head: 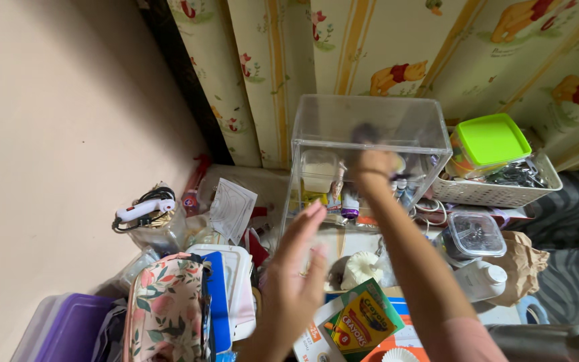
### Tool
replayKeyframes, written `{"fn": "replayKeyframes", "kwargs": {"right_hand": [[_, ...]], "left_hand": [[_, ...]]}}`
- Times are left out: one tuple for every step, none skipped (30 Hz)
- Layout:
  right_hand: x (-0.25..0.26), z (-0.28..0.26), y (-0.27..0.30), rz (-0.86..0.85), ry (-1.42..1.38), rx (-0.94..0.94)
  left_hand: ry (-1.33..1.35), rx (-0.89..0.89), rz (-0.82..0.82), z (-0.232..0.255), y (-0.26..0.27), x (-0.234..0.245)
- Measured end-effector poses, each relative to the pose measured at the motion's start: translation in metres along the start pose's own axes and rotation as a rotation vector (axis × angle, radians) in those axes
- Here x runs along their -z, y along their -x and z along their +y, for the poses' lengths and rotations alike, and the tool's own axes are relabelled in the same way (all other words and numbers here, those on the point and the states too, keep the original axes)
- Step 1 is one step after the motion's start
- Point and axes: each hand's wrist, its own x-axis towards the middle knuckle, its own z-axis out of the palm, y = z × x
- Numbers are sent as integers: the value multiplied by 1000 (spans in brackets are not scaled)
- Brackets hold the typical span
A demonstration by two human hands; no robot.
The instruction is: The person organizes various objects on shelves and a table, including stuffed animals, cosmetic bottles, a plastic container, and stationery.
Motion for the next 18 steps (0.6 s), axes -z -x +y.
{"fn": "replayKeyframes", "kwargs": {"right_hand": [[-13,-17,0,-36,-39,36],[-26,-42,2,-72,-78,73],[-35,-69,3,-44,-537,-67],[-41,-88,3,-14,-995,-210],[-44,-95,2,-12,-1000,-216],[-44,-100,1,18,-794,22],[-41,-103,-1,50,-576,254],[-34,-105,-6,50,-577,252],[-24,-105,-14,-103,-1408,-15],[-15,-105,-16,-270,-2214,-346],[-8,-108,-12,-275,-2212,-344],[-4,-110,-6,-181,-2122,-178],[-1,-110,1,-90,-2023,-17],[1,-110,7,-3,-1916,138],[2,-110,16,80,-1802,286],[4,-108,23,158,-1681,428],[8,-98,29,162,-1682,423],[13,-81,35,31,-1359,450]], "left_hand": [[-109,35,56,-2,-5,8],[-217,70,112,-5,-9,15],[-221,69,110,-9,-11,23],[-334,92,93,-14,-15,29],[-447,114,70,-19,-16,32],[-450,111,64,-24,-17,30],[-533,85,15,-29,-18,26],[-616,59,-35,-34,-18,24],[-616,59,-36,-37,-16,21],[-558,156,-72,-39,-14,18],[-496,253,-105,-41,-11,16],[-496,255,-102,-43,-10,16],[-572,193,-102,-45,-10,16],[-647,129,-102,-46,-10,15],[-648,131,-104,-47,-10,15],[-647,123,-100,-47,-10,13],[-646,110,-100,-46,-11,11],[-645,108,-104,-45,-11,9]]}}
